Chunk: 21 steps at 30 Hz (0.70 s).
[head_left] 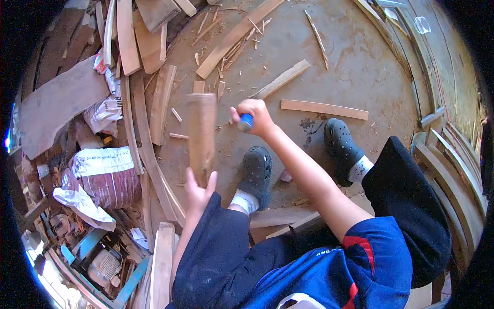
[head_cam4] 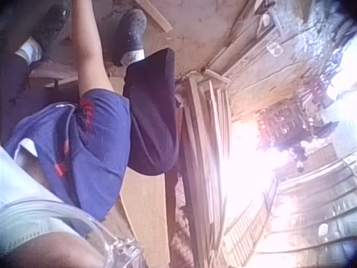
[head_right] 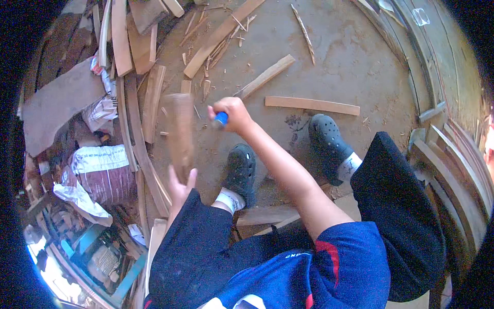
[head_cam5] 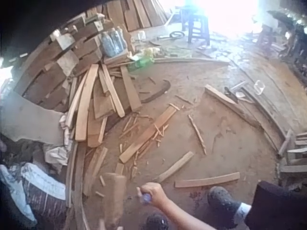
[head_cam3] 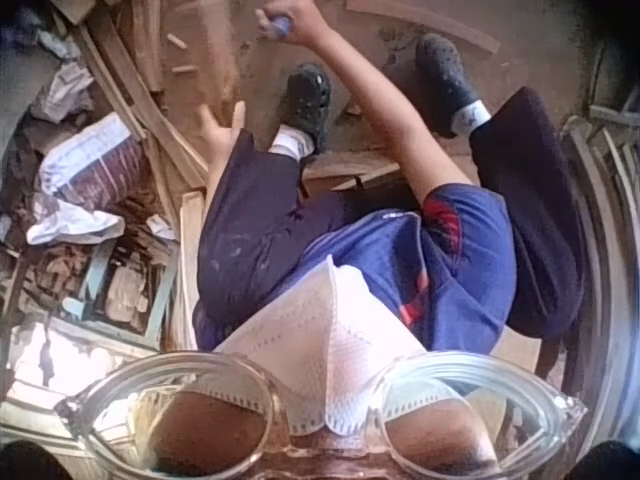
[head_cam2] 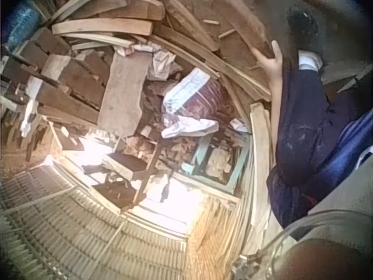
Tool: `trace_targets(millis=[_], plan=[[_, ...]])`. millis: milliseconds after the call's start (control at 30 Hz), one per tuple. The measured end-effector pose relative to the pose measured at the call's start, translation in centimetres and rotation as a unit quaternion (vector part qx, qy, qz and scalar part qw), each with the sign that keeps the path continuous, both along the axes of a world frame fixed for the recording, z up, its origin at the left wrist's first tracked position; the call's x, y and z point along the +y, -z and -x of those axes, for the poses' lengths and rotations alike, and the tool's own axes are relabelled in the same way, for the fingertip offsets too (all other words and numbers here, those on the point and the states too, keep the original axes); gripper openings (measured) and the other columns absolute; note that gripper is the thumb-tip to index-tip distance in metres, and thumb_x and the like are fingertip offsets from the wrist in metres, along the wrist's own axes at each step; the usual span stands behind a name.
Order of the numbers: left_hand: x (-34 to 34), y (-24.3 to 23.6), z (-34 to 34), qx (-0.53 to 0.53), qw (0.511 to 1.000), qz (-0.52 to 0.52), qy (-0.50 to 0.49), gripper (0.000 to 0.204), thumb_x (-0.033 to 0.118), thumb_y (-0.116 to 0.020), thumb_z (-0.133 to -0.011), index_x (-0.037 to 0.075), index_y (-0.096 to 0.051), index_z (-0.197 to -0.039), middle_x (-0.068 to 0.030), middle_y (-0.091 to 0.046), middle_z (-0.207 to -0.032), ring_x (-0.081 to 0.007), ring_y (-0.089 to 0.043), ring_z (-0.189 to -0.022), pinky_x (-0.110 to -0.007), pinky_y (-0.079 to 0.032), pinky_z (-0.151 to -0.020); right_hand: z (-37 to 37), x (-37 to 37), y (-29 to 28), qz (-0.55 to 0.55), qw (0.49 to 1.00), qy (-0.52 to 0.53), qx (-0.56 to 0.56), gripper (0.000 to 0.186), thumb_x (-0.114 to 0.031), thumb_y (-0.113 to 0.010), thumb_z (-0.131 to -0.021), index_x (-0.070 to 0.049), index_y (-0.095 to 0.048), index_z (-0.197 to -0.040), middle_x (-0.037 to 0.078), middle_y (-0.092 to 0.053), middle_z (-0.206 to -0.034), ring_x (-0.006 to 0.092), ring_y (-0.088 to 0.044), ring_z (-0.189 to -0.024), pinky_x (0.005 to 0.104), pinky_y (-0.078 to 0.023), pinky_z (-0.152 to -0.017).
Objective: Use a chisel and a wooden mallet to carve and shape small pieces of wood while sitting on the floor of a workshop.
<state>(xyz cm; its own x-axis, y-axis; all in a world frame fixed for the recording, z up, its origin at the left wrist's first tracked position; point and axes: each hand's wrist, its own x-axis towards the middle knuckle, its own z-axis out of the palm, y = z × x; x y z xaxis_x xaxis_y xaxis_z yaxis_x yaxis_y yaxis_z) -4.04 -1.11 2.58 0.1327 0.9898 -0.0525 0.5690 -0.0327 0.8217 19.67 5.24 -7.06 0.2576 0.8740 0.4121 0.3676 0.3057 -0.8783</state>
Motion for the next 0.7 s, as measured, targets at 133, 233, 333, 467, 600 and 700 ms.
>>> trace_targets(millis=[133, 233, 333, 467, 600, 700], plan=[[-0.7, 2.5, 0.3, 0.328, 0.924, 0.172, 0.095, 0.067, 0.049, -0.065, -0.077, 0.003, -0.042, -0.121, -0.0303, -0.062, -0.085, -0.0456, -0.06, -0.086, -0.05, -0.048, -0.072, -0.1, -4.0, 1.6, -0.029, 0.999, -0.005, -0.017, 0.027, -0.002, -0.066, -0.068, -0.008, -0.046, -0.052, 0.01, -0.05, -0.054, 0.0263, -0.055, -0.057, 0.0359, -0.045, -0.058], [-1.0, 5.0, 1.0, 0.327, 0.919, 0.191, 0.108, 0.063, 0.05, -0.063, -0.078, 0.005, -0.044, -0.118, -0.0289, -0.063, -0.084, -0.0451, -0.061, -0.083, -0.05, -0.049, -0.07, 0.0, -6.1, 2.5, -0.042, 0.999, 0.01, 0.012, 0.027, 0.001, -0.065, -0.064, -0.007, -0.044, -0.052, 0.007, -0.049, -0.059, 0.0259, -0.056, -0.064, 0.0342, -0.046, -0.063], [-0.7, 5.4, -0.4, 0.32, 0.918, 0.199, 0.127, 0.064, 0.05, -0.061, -0.08, 0.004, -0.042, -0.12, -0.0285, -0.063, -0.083, -0.0445, -0.061, -0.082, -0.05, -0.05, -0.069, -0.7, -6.1, 2.5, -0.065, 0.998, 0.002, 0.013, 0.026, 0.001, -0.065, -0.064, -0.007, -0.044, -0.052, 0.008, -0.049, -0.058, 0.0259, -0.056, -0.064, 0.0344, -0.046, -0.061], [0.0, 4.4, -1.6, 0.395, 0.885, 0.213, 0.123, 0.065, 0.047, -0.059, -0.081, 0.003, -0.04, -0.125, -0.0281, -0.063, -0.083, -0.0435, -0.062, -0.081, -0.05, -0.05, -0.069, -2.5, -4.6, 0.5, -0.005, 0.991, 0.076, 0.107, 0.022, -0.004, -0.062, -0.073, -0.001, -0.048, -0.057, 0.009, -0.052, -0.06, 0.0206, -0.053, -0.057, 0.0304, -0.044, -0.059], [0.1, 4.4, -1.4, 0.386, 0.888, 0.213, 0.131, 0.063, 0.046, -0.059, -0.081, 0.004, -0.04, -0.124, -0.0273, -0.063, -0.084, -0.0432, -0.062, -0.081, -0.05, -0.05, -0.07, -6.8, -2.7, -0.8, -0.029, 0.973, 0.12, 0.196, 0.022, -0.003, -0.055, -0.079, 0.001, -0.046, -0.059, 0.003, -0.049, -0.063, 0.0126, -0.044, -0.06, 0.026, -0.036, -0.058], [0.0, 4.1, -1.5, 0.369, 0.896, 0.211, 0.126, 0.058, 0.045, -0.06, -0.081, 0.005, -0.041, -0.118, -0.0273, -0.063, -0.083, -0.0439, -0.062, -0.081, -0.05, -0.05, -0.07, -9.3, -2.0, -0.9, -0.069, 0.961, 0.086, 0.253, 0.021, 0.002, -0.053, -0.075, 0.0, -0.041, -0.057, 0.004, -0.046, -0.059, 0.0153, -0.045, -0.062, 0.0275, -0.035, -0.06]])
